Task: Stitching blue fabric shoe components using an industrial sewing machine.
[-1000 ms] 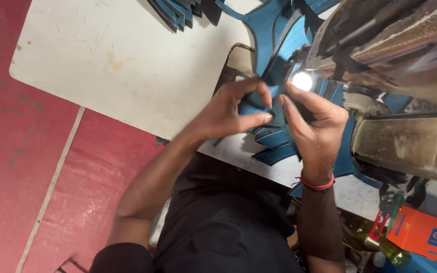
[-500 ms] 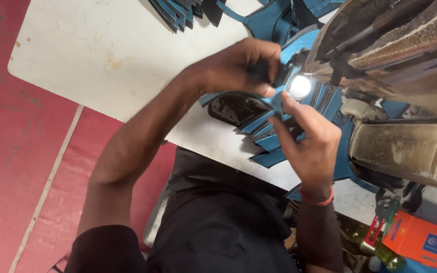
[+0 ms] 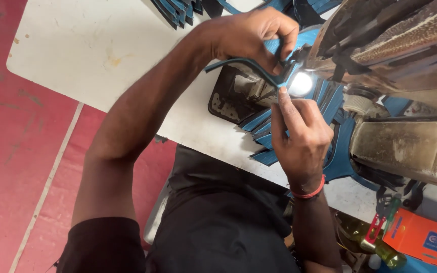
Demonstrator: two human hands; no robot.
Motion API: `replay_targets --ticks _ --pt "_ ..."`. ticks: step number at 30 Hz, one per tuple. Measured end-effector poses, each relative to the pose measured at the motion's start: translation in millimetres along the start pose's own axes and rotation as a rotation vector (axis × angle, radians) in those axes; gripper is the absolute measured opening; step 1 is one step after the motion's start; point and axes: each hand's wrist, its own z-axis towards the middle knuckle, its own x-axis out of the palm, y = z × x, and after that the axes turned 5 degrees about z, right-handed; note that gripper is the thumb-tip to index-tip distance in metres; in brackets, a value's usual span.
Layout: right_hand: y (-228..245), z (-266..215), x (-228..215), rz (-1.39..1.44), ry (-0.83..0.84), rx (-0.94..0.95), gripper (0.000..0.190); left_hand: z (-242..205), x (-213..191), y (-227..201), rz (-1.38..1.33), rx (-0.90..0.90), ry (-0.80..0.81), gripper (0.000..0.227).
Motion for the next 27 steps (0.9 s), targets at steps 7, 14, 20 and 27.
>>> replay_targets --ticks 7,14,20,27 --pt "1 4 1 -0.019 -0.018 0.014 0.028 6 -3 1 -0.05 -0.109 0.023 0.027" --pt "1 9 -5 -0.102 0.019 -0.035 0.026 -11 7 19 -0.137 -0.062 -0.113 0.032" --pt "7 23 -15 -0.196 0.065 -0.105 0.027 -34 49 28 -0.32 -0.072 -0.388 0.03" --pt "-9 21 -22 -0.243 0.175 -0.027 0.041 -46 121 5 -0.531 -0.119 -0.906 0.026"
